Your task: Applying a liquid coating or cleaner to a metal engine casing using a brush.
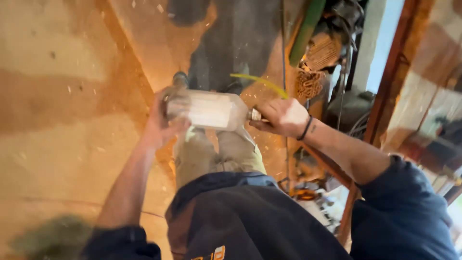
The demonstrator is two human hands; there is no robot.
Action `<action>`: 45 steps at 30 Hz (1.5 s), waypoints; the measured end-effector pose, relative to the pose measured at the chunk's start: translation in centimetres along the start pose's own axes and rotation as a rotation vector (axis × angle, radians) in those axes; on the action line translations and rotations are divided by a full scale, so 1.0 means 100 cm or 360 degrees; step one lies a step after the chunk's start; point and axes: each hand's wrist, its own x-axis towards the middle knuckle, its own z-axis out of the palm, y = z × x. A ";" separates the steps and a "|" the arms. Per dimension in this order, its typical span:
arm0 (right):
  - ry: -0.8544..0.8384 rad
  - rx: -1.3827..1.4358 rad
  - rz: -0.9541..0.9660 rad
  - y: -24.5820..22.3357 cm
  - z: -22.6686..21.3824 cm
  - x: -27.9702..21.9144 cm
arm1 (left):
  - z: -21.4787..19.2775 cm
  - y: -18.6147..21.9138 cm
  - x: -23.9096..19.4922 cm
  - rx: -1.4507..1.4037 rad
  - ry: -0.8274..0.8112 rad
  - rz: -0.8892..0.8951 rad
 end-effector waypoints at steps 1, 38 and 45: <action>0.0041 -0.0019 0.0062 0.000 0.002 -0.005 | -0.001 0.006 -0.005 0.0029 -0.0071 0.0004; 0.2324 0.2893 0.2469 0.575 0.284 -0.079 | 0.122 -0.071 0.283 0.0340 0.0276 -0.0893; 0.2352 0.2308 0.2119 0.568 0.370 -0.098 | 0.095 -0.081 0.232 0.0327 0.0431 -0.0854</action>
